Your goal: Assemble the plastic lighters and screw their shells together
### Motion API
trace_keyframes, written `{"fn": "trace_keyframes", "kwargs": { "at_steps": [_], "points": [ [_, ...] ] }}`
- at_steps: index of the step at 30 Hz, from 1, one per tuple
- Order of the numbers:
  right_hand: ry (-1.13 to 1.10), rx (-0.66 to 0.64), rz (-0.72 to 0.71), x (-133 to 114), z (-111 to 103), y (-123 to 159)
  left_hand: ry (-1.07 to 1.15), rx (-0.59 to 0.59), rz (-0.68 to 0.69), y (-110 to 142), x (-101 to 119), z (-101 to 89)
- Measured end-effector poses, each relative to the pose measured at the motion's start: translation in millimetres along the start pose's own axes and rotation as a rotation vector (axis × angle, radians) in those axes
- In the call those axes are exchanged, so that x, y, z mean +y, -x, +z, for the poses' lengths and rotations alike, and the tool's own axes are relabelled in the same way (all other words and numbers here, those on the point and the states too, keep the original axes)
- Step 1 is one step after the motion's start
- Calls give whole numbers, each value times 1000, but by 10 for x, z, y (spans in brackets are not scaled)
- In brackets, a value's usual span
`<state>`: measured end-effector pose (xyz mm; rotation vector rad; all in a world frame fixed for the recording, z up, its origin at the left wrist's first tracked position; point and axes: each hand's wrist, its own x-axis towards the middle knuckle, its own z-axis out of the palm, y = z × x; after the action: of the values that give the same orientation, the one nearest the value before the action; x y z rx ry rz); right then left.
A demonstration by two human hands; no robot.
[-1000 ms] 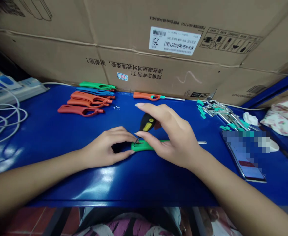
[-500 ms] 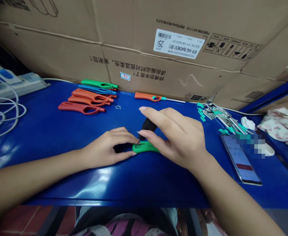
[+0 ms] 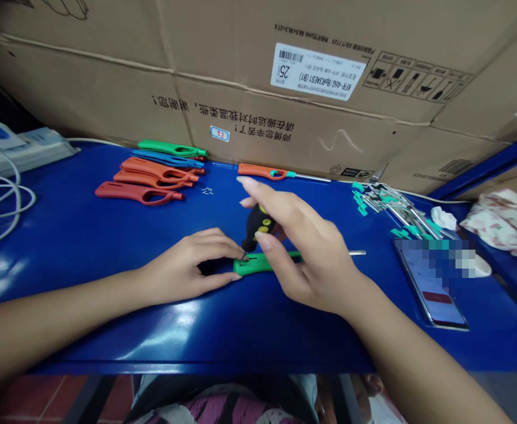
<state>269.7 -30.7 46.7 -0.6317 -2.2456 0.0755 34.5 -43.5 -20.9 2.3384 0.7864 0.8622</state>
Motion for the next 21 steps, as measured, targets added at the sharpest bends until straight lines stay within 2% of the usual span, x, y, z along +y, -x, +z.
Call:
{"fn": "trace_keyframes", "kwargs": {
  "at_steps": [2,3,6,8,14,16,19,21],
  "points": [
    [-123,-6,75,-17,24,0,-3,6,1,2,-4,2],
    [-136,14,65,-23,28,-6,-3,9,3,2,-5,2],
    [11,81,-55,-26,10,-23,3,17,10,-1,-4,1],
    [79,89,-85,-23,-1,-11,5,8,6,-3,-2,-1],
    [-198,-5,140,-18,44,57,0,-4,3,-2,-2,-1],
    [-146,46,77,-8,38,40,2,-5,1,-1,-2,1],
    [79,136,-106,0,8,5,11,-13,-2,-4,-2,1],
    [138,149,-151,-7,1,-1,13,-19,-6,-9,1,-1]
  ]
}}
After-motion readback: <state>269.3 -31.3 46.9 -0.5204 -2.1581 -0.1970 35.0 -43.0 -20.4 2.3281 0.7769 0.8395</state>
